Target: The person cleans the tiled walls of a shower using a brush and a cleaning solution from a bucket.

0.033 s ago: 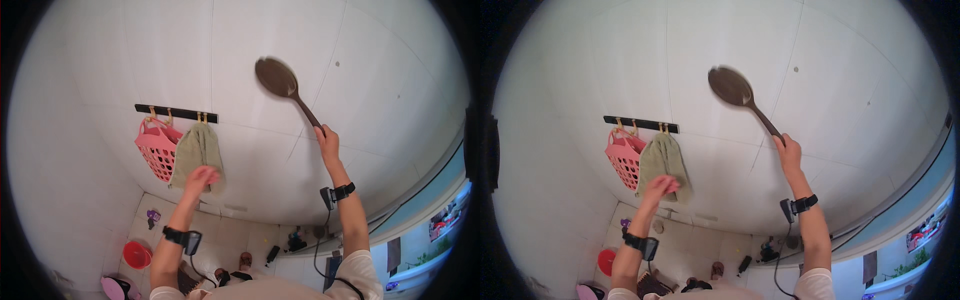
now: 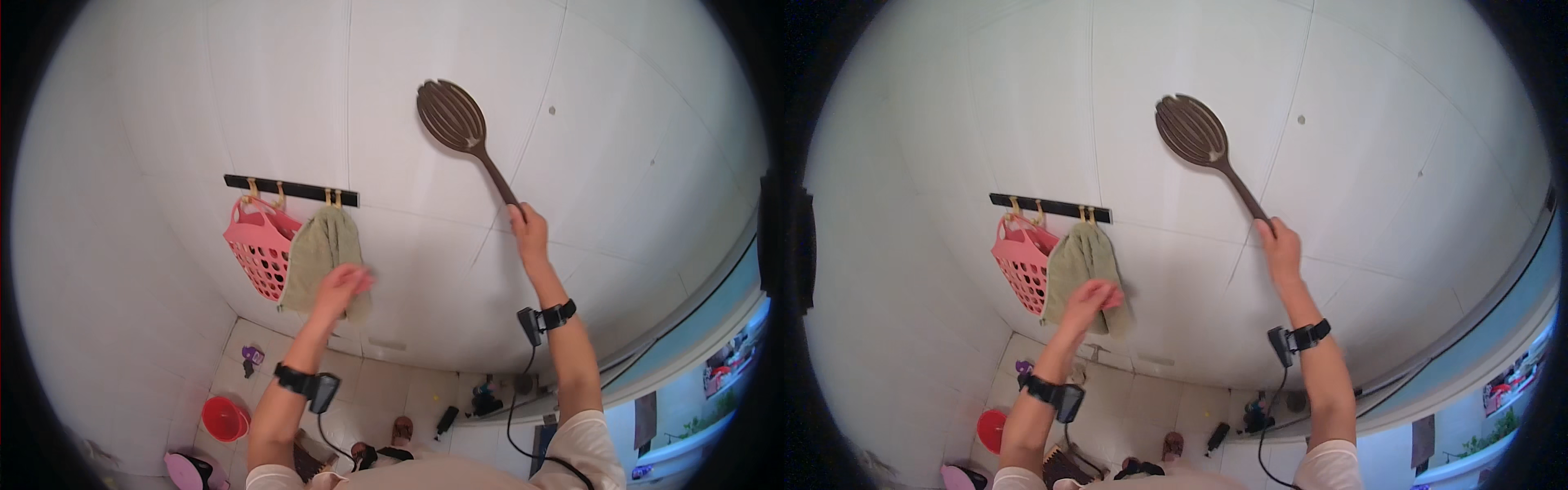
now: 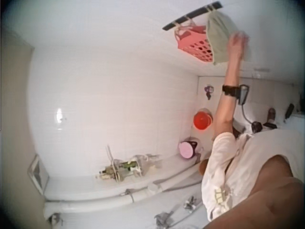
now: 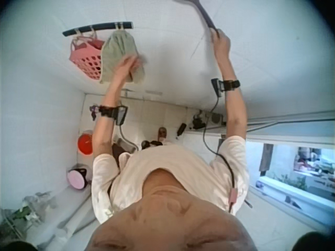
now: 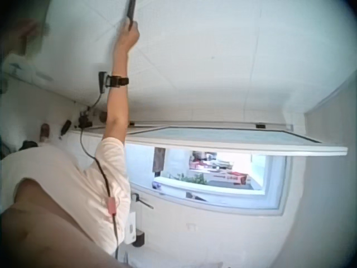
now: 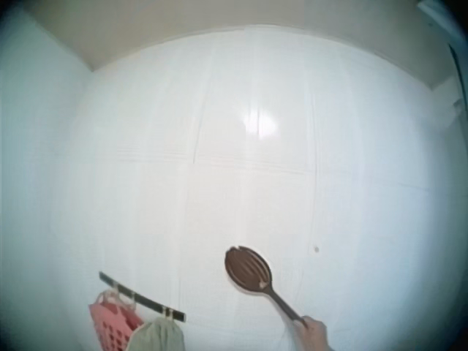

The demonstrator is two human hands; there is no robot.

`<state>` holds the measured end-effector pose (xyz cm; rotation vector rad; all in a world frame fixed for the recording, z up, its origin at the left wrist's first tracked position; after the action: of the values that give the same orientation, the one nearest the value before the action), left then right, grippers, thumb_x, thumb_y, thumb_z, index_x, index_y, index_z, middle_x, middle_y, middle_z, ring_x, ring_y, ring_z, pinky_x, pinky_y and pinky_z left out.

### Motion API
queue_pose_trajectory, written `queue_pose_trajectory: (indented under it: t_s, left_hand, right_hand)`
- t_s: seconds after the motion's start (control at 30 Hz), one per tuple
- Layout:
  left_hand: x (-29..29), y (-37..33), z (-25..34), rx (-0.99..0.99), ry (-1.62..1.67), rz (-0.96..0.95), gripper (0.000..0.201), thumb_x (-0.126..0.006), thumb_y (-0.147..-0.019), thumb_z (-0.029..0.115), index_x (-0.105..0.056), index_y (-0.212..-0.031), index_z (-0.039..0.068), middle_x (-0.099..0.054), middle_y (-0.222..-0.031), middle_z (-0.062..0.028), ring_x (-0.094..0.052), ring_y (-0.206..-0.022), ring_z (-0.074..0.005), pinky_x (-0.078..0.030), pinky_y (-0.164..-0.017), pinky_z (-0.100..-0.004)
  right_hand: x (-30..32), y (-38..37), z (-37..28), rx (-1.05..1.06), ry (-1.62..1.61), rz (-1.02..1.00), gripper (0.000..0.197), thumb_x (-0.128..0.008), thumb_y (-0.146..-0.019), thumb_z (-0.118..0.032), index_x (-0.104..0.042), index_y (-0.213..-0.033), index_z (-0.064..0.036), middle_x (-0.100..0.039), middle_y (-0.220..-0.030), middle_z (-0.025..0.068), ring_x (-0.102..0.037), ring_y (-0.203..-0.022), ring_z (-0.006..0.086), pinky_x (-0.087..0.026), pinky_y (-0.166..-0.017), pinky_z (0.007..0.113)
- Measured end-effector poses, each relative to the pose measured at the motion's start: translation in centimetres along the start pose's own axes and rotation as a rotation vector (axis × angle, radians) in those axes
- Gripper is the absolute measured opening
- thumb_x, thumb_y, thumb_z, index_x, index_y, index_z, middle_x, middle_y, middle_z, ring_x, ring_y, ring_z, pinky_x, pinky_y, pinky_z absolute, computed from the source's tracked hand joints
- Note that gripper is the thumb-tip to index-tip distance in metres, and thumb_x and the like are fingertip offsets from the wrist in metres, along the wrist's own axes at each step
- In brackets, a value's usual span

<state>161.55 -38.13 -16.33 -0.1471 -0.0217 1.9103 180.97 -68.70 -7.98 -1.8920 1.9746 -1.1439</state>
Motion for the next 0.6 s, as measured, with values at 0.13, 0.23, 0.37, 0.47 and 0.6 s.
queue_pose_trajectory:
  t_s: [0.13,0.23,0.37,0.47,0.6]
  left_hand:
    - [-8.7,-5.5,6.8,-0.408,-0.261,0.022,0.032,-0.055,-0.086,0.024,-0.051,-0.108,0.001,-0.06,-0.097,-0.0105,-0.058,-0.089,-0.0163,-0.045,-0.079,-0.028]
    - [-11.1,-7.7,9.2,-0.307,-0.051,0.09,0.029,-0.051,-0.088,0.027,-0.05,-0.097,0.0,-0.059,-0.091,-0.0074,-0.056,-0.077,-0.0138,-0.046,-0.068,-0.0264]
    - [-10.3,-7.7,11.0,-0.252,0.128,0.091,0.024,-0.047,-0.09,0.026,-0.048,-0.094,0.002,-0.059,-0.084,-0.0082,-0.056,-0.07,-0.0131,-0.047,-0.063,-0.0264]
    - [-8.6,-8.3,12.2,-0.258,0.18,0.067,0.022,-0.043,-0.092,0.024,-0.047,-0.093,0.003,-0.058,-0.082,-0.0086,-0.056,-0.068,-0.0141,-0.047,-0.062,-0.0262]
    - [-0.5,-8.8,16.5,-0.314,-0.016,0.162,0.023,-0.043,-0.092,0.027,-0.046,-0.087,0.005,-0.051,-0.063,-0.0029,-0.049,-0.052,-0.012,-0.042,-0.051,-0.024]
  right_hand:
    - [-7.5,1.7,-5.7,-0.056,-0.397,-0.275,0.034,-0.05,-0.088,-0.028,-0.047,-0.066,-0.002,-0.044,-0.051,0.0037,-0.039,-0.046,0.011,-0.034,-0.044,0.027]
    - [-9.5,3.2,-10.4,-0.033,-0.668,-0.443,0.022,-0.044,-0.091,-0.019,-0.046,-0.077,-0.0025,-0.045,-0.055,0.0004,-0.04,-0.045,0.0059,-0.032,-0.041,0.021]
    - [-11.1,3.2,-12.6,0.006,-0.819,-0.46,0.014,-0.045,-0.09,-0.014,-0.049,-0.084,-0.0018,-0.047,-0.061,0.001,-0.044,-0.051,0.0064,-0.037,-0.047,0.021]
    - [-10.9,2.7,-13.8,0.214,-0.616,-0.466,0.01,-0.052,-0.085,-0.01,-0.05,-0.089,-0.0013,-0.049,-0.067,0.0052,-0.049,-0.056,0.0112,-0.041,-0.053,0.024]
    - [-9.4,0.0,-16.0,0.538,-0.275,-0.353,0.018,-0.061,-0.073,-0.004,-0.052,-0.09,-0.0016,-0.053,-0.083,0.0126,-0.056,-0.066,0.0235,-0.045,-0.059,0.03]
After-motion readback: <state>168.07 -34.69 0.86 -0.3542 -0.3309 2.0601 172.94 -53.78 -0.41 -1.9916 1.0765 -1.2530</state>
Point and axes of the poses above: each hand's wrist, its own y-axis away from the middle knuckle, its own x-axis out of the back of the hand, z = x × y, the point moved 6 cm from there along -y, towards the middle knuckle
